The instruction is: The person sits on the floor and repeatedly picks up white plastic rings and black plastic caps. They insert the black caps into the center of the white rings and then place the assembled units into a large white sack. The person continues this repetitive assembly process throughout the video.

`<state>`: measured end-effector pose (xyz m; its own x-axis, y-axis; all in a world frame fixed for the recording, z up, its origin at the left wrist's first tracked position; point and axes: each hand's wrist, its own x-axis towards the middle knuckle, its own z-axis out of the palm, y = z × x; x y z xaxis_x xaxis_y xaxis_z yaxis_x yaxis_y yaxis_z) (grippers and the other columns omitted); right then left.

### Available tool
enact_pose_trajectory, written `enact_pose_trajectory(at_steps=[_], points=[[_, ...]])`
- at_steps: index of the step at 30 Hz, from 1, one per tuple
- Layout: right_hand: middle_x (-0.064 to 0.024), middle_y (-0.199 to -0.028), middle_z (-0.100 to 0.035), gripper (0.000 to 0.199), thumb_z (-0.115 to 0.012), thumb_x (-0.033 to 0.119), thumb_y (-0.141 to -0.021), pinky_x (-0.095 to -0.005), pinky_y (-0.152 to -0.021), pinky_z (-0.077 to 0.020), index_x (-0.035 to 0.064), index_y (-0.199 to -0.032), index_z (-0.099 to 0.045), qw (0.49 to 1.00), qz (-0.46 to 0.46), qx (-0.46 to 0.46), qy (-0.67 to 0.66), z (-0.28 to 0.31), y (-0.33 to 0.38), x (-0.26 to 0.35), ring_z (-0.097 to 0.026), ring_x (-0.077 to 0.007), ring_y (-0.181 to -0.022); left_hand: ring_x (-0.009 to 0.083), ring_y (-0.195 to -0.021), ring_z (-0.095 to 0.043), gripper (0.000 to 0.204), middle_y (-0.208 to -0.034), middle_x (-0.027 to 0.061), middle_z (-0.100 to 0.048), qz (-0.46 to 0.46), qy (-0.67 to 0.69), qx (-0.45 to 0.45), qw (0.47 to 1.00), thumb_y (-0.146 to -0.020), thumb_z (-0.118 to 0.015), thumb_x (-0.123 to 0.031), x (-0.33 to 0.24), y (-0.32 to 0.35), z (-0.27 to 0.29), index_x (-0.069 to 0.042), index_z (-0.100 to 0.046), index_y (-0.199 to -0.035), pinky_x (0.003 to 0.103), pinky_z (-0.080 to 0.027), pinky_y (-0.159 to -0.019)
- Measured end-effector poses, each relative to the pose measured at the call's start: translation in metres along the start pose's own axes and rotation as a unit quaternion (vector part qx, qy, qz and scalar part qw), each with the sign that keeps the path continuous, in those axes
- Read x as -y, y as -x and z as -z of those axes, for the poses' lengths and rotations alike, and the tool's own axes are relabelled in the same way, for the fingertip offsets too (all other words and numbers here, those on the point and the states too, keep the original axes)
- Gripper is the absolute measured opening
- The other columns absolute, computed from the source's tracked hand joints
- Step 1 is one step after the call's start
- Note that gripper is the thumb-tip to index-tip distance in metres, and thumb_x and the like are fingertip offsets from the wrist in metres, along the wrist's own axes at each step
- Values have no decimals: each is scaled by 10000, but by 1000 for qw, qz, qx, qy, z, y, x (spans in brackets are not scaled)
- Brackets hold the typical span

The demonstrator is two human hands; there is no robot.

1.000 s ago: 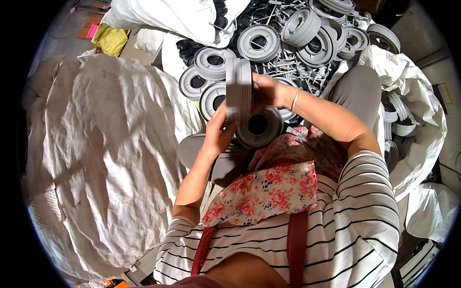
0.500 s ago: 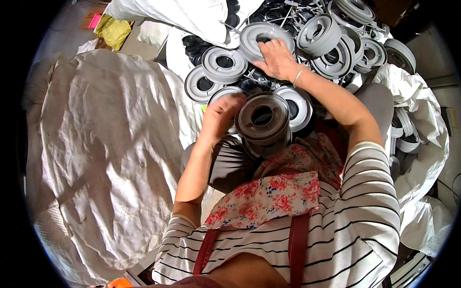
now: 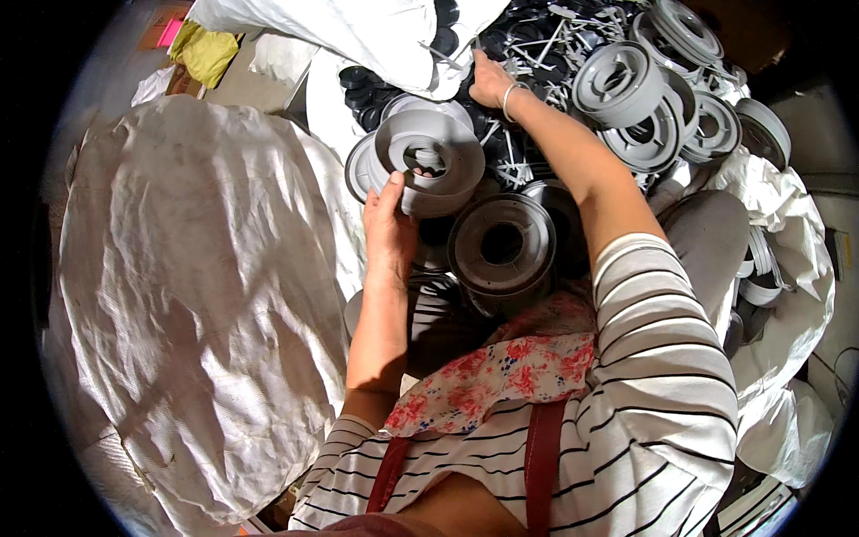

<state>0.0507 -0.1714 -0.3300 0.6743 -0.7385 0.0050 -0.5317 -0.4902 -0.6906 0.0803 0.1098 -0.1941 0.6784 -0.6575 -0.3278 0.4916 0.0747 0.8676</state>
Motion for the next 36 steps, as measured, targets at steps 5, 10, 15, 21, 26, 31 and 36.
enact_pose_trajectory(at_steps=[5,10,15,21,26,31,36], points=[[-246,-988,-594,435,-684,119,-704,-429,-873,-443,-33,-1070,-504,985,91,-5,149,-10,7,-16,-552,-399,-981,197,-930,-610,380,-1017,103,-629,-7,-15,26,1000,-862,-655,-210,-1,-4,-3,1,-533,-1154,344,-481,-855],[-166,-945,-601,287,-730,168,-684,-410,-771,-469,27,-885,-581,981,127,-149,3,51,89,51,-569,-358,-883,186,-928,-600,392,-1032,80,-619,20,-7,61,998,-855,-662,-203,3,-3,-6,-9,-535,-1172,317,-467,-851],[-151,-992,-605,383,-776,308,-700,-366,-860,-460,24,-886,-599,961,214,13,-176,85,166,82,-575,-286,-980,241,-1032,-577,383,-1140,139,-587,63,114,106,986,-913,-570,-218,8,8,-22,60,-507,-1167,373,-445,-966],[-272,-1169,-498,733,-766,189,-631,-358,-915,-451,-37,-1252,-448,974,179,23,-134,120,205,111,-521,-386,-1093,227,-1071,-571,394,-1165,119,-580,-2,50,186,981,-888,-601,-175,-1,54,-25,40,-496,-1201,397,-457,-966],[-227,-1023,-497,653,-756,142,-584,-403,-833,-463,-41,-1138,-463,964,254,41,-72,128,226,116,-521,-381,-976,221,-1049,-590,441,-1155,125,-591,5,-50,231,972,-868,-631,-175,-15,73,-20,41,-484,-1224,378,-484,-933],[-182,-1003,-507,574,-758,124,-521,-398,-826,-450,-29,-1006,-492,918,394,-46,-7,133,245,120,-507,-357,-936,210,-870,-656,355,-1025,121,-648,86,-30,195,977,-878,-632,-176,-32,80,-17,64,-539,-1123,331,-554,-779],[-151,-1049,-515,649,-770,141,-605,-373,-896,-439,37,-1180,-488,956,279,56,-72,145,257,123,-499,-346,-1048,200,-927,-638,380,-1070,122,-630,56,-49,227,971,-865,-648,-140,-33,98,-28,54,-524,-1168,338,-529,-833]])
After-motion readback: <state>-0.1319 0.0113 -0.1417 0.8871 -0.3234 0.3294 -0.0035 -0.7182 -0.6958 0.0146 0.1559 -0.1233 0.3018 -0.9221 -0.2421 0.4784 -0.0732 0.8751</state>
